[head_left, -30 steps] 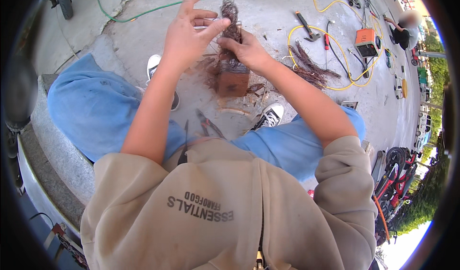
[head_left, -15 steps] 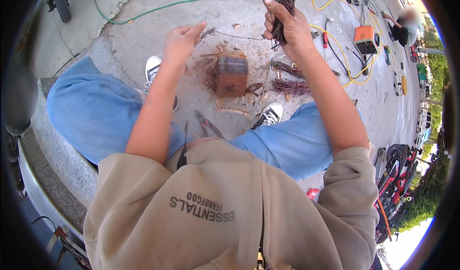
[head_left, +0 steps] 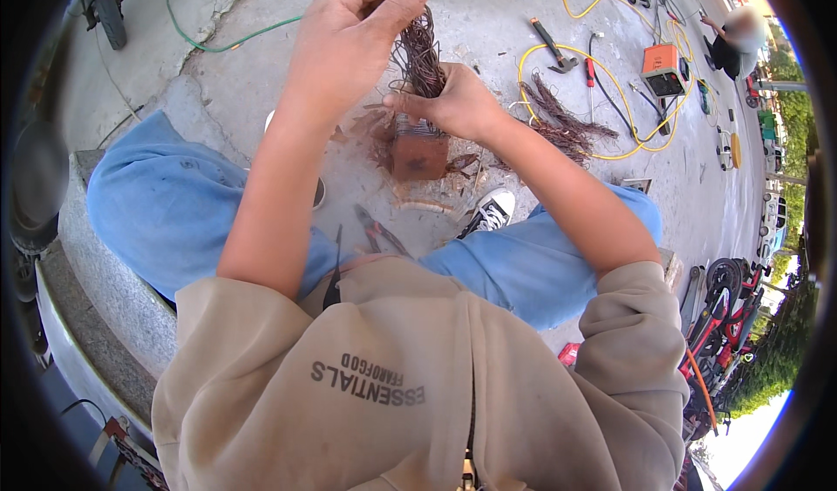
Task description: The person sits on a concrete floor and repeatedly strips insulation from copper wires by hand, pulling the insulation off and placing the stripped wires on the ground. The person handles multiple wire bundles one at a time.
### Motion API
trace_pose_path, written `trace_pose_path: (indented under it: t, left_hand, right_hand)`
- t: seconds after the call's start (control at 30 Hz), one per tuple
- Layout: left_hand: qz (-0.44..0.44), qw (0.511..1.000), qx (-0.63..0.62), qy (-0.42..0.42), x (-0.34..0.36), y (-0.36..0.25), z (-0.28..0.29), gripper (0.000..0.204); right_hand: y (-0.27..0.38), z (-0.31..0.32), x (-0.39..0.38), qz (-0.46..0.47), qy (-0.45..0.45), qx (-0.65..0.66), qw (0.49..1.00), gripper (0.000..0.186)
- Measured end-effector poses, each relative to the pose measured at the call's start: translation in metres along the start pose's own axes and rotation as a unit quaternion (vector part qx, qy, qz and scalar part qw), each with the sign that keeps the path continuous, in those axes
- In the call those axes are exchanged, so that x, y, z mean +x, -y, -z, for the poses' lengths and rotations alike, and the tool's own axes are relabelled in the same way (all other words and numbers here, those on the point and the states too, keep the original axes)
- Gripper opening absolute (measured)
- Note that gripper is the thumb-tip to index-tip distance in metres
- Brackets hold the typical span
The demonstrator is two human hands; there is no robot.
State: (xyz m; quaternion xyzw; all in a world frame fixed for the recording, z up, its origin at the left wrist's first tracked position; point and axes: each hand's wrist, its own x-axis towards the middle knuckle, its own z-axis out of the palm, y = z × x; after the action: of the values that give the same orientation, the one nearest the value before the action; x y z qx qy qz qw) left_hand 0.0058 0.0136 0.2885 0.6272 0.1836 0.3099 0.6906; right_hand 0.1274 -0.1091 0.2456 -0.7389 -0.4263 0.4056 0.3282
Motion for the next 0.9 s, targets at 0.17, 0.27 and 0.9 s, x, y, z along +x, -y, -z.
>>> trace_pose_path:
  t: [0.17, 0.27, 0.9]
  left_hand:
    - [-0.095, 0.983, -0.146, -0.06, -0.003, 0.054, 0.006, 0.052]
    - [0.009, 0.978, -0.206, -0.024, -0.022, 0.072, -0.033, 0.061]
    - [0.163, 0.965, -0.205, -0.019, 0.01, 0.095, -0.034, 0.051]
  right_hand:
    - [0.0, 0.012, -0.004, 0.009, -0.064, -0.071, 0.995, 0.04]
    - [-0.015, -0.001, -0.004, 0.072, -0.089, -0.042, 0.993, 0.041]
    - [-0.023, 0.025, -0.004, -0.03, 0.022, -0.045, 0.998, 0.037]
